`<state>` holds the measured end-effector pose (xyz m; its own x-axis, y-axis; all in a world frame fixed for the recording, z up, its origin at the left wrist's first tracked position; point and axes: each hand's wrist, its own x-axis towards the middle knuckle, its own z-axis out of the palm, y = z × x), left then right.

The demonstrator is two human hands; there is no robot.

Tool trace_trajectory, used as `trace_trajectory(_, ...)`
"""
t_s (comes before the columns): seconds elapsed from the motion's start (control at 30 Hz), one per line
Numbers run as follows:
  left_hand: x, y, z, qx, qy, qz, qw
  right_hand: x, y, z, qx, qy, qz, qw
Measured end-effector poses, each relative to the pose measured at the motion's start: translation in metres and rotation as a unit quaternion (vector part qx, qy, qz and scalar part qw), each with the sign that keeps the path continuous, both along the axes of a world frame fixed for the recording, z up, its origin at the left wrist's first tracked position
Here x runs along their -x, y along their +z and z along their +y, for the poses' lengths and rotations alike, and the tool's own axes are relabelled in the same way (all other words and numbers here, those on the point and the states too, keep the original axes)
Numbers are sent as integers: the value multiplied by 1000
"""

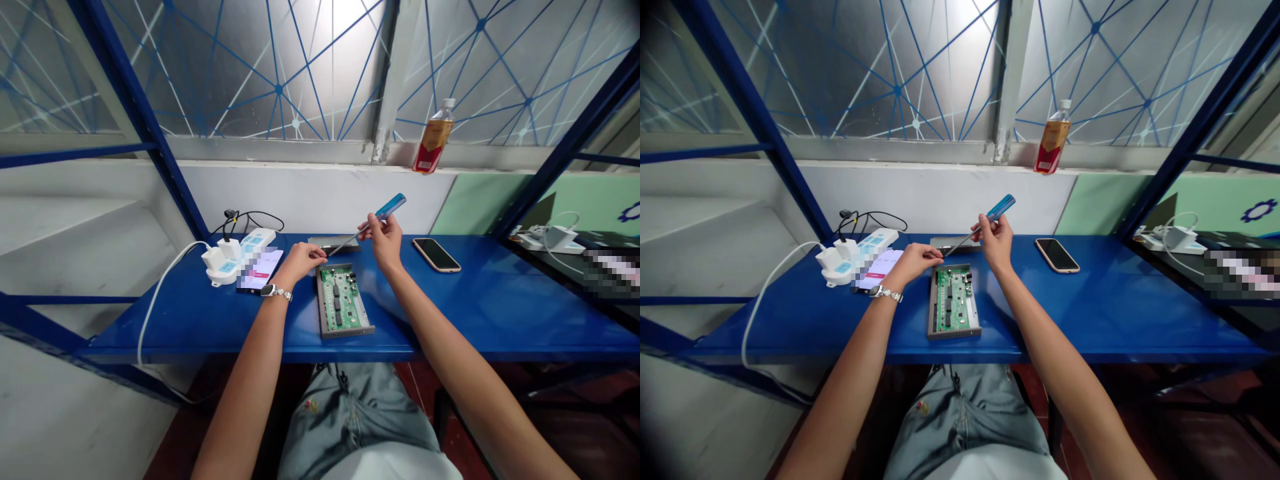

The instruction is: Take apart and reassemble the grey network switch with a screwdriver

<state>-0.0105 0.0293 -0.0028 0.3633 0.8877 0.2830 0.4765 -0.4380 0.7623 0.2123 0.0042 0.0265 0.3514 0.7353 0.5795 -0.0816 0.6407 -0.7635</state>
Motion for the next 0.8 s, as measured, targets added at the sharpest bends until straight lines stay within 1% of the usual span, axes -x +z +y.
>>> trace_trajectory(0.13, 1, 1, -1, -5, 2, -3, 1000, 0, 2, -2, -12, -16, 6, 1000)
trace_trajectory(0.33, 1, 0, 0, -14, -2, -1, 1000, -3, 0, -1, -1, -13, 13, 1000)
trace_trajectory(0.57, 1, -2, -2, -17, -7, 7, 1000, -1, 0, -3, -1, -12, -2, 1000)
trace_trajectory(0.7, -1, 2, -5, -18, -7, 10, 1000, -1, 1, -3, -2, -15, 0, 1000)
trace_trajectory(0.8, -2, 6, -9, -17, 0, 19, 1000, -1, 1, -3, -4, -4, 4, 1000)
